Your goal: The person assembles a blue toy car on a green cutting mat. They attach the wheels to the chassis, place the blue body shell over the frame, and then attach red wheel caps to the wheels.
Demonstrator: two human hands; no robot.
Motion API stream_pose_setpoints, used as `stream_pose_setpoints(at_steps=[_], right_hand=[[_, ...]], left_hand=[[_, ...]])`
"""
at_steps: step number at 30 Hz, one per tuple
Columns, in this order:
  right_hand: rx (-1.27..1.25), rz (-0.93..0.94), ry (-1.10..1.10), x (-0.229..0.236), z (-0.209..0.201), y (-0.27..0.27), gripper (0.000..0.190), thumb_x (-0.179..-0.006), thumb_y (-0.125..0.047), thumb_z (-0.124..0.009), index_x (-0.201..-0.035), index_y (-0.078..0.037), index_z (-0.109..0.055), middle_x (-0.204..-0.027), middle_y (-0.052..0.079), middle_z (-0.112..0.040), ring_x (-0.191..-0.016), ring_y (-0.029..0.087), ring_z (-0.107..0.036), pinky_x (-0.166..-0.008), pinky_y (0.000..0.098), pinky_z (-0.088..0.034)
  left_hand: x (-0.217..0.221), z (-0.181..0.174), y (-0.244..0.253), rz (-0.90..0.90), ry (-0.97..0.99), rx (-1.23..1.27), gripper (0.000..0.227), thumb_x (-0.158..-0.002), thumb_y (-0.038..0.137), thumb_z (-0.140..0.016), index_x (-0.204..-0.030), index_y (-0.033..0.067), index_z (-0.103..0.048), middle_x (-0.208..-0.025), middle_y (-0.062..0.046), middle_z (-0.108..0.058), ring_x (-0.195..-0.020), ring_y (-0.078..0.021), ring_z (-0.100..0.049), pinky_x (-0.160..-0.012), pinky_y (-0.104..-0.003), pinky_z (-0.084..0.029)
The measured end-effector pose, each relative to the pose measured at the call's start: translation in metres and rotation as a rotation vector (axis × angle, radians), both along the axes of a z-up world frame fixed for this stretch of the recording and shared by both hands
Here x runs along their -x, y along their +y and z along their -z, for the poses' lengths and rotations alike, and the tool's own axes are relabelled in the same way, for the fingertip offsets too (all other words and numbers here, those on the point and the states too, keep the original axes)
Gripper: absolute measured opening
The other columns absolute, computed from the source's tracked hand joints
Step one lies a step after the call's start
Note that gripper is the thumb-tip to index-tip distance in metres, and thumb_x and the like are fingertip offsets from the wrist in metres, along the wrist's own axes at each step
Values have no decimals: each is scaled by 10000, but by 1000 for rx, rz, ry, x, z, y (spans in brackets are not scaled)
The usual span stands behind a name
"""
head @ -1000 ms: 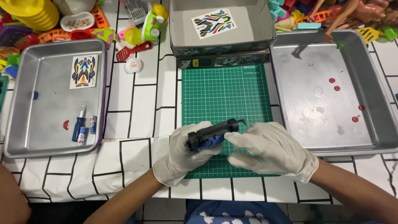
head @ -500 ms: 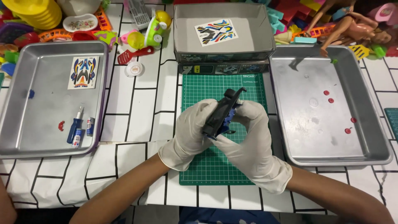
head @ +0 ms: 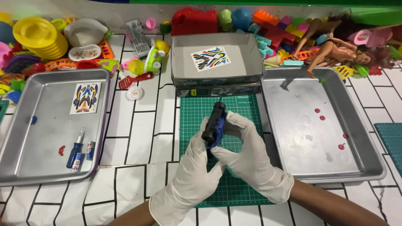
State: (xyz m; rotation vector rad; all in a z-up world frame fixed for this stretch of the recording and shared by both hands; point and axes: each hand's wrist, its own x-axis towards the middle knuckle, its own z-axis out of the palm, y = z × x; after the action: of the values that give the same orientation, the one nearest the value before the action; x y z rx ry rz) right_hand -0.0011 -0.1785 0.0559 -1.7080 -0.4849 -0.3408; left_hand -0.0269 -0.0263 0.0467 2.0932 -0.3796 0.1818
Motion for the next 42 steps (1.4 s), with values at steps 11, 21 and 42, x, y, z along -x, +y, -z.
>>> stream_pose_setpoints(at_steps=[11,21,42], right_hand=[[327,-12,-404,-8,28,-10,883,-840,90,-819,-1546,-140,-341,-1431,138,-571,-1311,315,-603,-1133,428,-529],[506,-59,-417,-2,30,-16,867,-906,-18,-822,-1572,13,-268,-1533,236,-463,-1419,371,-525,-1183,436,-501],[515,-140,-628,-7,28,-22,921,-912,54,-854,-1588,6,-231,-1518,284,-448,-1346,417,-583,-1124,496,-572]], left_hand=[[-1,34,1,151,-136,561,666,-1029,248,-593,-1559,38,-250,-1568,-191,-373,-1476,-338,-417,-1246,-466,-365],[-3,67,-11,189,-359,940,367,-1053,139,-675,-1365,166,-482,-1501,-161,-473,-1464,-363,-451,-1235,-484,-431],[-3,78,-17,227,-226,1181,318,-914,44,-798,-1140,134,-592,-1400,-239,-528,-1313,-349,-545,-1047,-391,-501]])
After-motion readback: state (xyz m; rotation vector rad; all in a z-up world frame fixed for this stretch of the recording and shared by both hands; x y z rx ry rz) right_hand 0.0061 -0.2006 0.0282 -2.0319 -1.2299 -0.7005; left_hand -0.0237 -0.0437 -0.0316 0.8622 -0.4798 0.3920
